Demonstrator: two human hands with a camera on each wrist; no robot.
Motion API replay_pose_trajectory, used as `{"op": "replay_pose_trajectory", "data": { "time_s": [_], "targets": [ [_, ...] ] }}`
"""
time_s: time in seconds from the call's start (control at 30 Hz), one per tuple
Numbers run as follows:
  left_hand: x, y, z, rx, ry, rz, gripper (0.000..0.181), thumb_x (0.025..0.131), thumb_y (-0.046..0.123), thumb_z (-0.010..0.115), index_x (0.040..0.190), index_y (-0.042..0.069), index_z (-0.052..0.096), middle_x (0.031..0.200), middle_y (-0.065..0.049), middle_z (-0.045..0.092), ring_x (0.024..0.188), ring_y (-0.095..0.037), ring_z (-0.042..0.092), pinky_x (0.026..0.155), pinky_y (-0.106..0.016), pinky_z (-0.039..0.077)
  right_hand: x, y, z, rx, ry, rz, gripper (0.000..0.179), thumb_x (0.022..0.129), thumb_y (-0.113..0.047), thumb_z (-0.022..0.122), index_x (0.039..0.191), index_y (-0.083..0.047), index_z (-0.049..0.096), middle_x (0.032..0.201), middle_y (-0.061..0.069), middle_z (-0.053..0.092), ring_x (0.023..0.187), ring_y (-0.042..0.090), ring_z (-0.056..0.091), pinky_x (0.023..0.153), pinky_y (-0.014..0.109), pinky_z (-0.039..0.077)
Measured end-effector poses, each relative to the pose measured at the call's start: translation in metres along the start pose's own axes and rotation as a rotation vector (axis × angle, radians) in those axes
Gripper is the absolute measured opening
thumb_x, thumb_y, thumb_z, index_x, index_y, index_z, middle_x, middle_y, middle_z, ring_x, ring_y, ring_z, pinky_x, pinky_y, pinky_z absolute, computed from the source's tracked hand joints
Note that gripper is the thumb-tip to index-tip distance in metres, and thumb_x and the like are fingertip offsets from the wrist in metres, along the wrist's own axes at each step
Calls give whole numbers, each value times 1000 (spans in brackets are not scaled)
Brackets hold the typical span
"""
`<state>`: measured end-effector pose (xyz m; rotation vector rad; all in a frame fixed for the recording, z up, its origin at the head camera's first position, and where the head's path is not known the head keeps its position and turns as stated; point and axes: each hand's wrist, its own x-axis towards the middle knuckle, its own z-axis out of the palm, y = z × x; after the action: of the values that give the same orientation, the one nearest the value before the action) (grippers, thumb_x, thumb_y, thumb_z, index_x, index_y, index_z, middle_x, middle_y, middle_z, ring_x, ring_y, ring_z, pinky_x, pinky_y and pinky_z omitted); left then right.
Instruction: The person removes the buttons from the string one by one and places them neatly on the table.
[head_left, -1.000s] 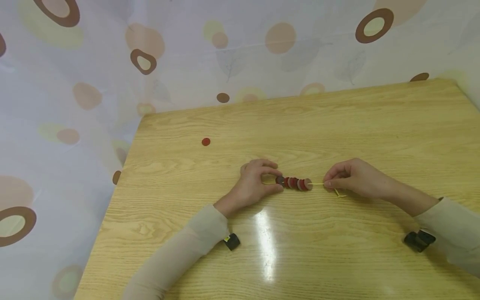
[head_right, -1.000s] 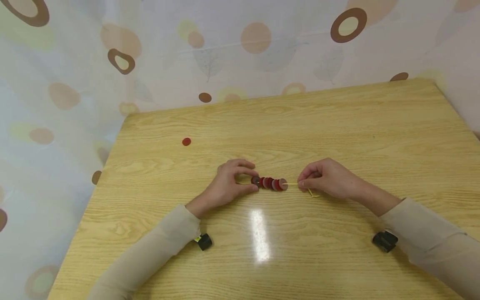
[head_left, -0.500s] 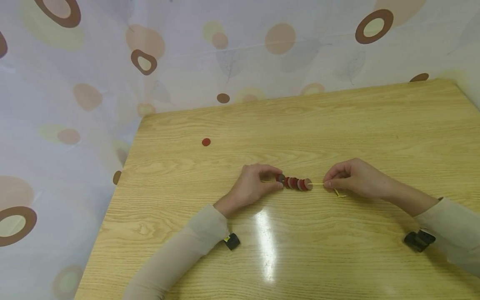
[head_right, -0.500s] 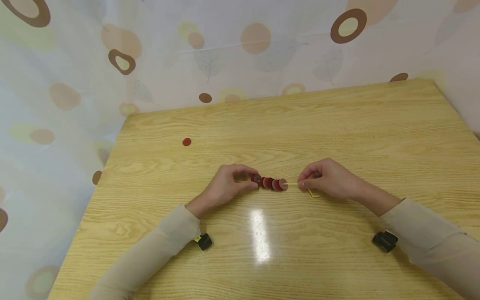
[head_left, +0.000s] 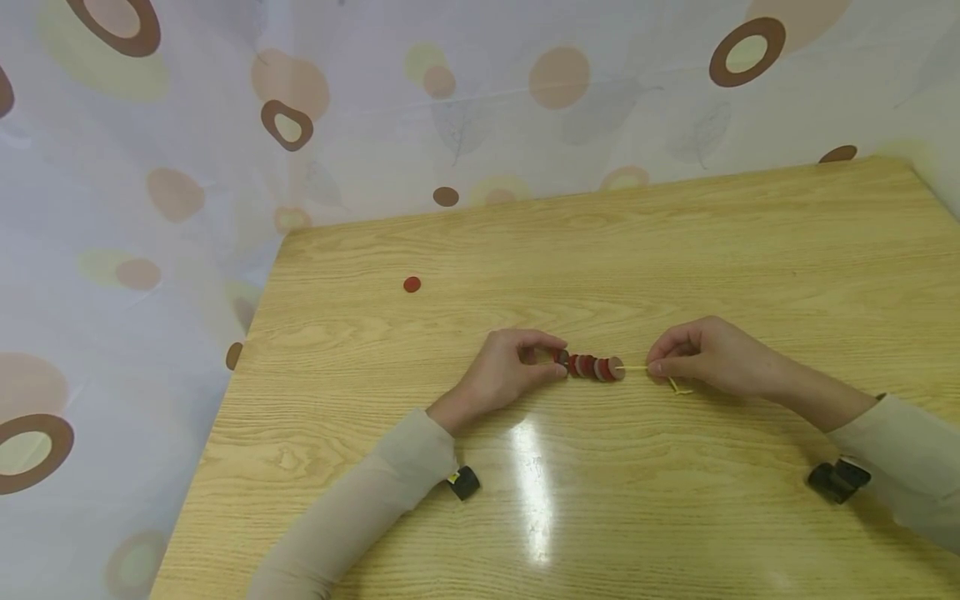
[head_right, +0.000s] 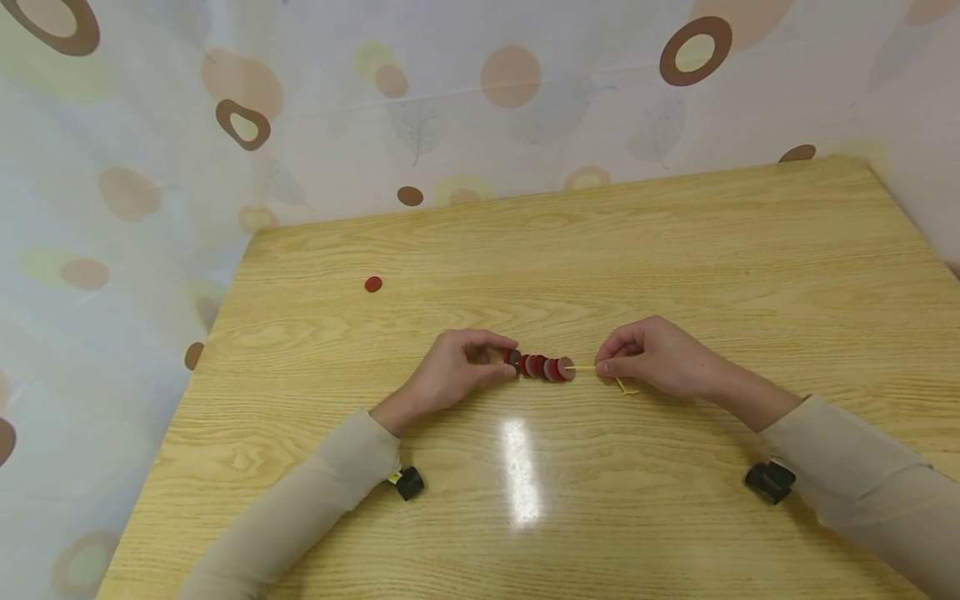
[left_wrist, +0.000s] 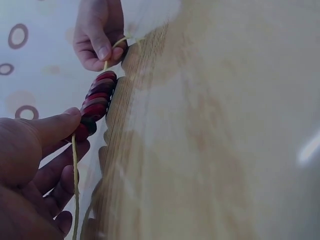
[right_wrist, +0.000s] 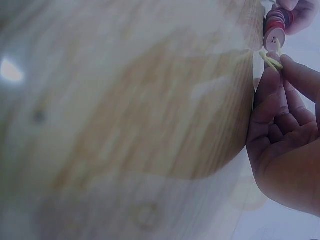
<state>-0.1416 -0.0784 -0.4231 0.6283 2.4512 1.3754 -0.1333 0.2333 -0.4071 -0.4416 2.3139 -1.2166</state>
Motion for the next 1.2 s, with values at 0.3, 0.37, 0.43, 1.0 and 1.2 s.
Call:
{"op": "replay_pose_trajectory", "data": {
  "time_s": [0.3,0.37,0.43,1.0,1.2],
  "targets": [
    [-1,-2,0,-29,18,6,32,87,17,81,117,10,75,112,4,73,100,-7,64,87,-24,50,1,1,0,3,3,-5,16,97,-18,69,103,-4,72,92,2,73,80,10,59,72,25,48],
    [-2,-3,0,-45,20,12,32,87,16,81,118,9,75,112,4,72,103,-8,64,89,-24,50,1,1,0,8,1,-5,16,97,-18,69,103,-3,72,91,2,73,80,10,59,72,25,48],
    [-2,-4,0,-64,21,13,33,87,15,81,118,8,75,111,3,72,104,-8,65,90,-24,50,1,1,0,13,-1,-5,16,97,-18,69,103,-3,72,92,3,73,80,10,59,72,25,48],
    [-6,-6,-6,-148,35,-7,34,88,8,79,121,4,71,117,-5,69,109,-13,66,91,-23,51,0,0,-1,7,-1,-7,15,97,-17,69,103,-3,72,92,3,73,83,11,61,75,25,50],
    [-6,-8,-8,-139,53,-7,32,88,5,78,120,3,71,115,-7,68,106,-13,66,90,-23,51,2,1,-1,7,-13,-8,17,98,-18,68,105,-3,71,94,3,73,84,11,62,75,25,50]
  ]
}}
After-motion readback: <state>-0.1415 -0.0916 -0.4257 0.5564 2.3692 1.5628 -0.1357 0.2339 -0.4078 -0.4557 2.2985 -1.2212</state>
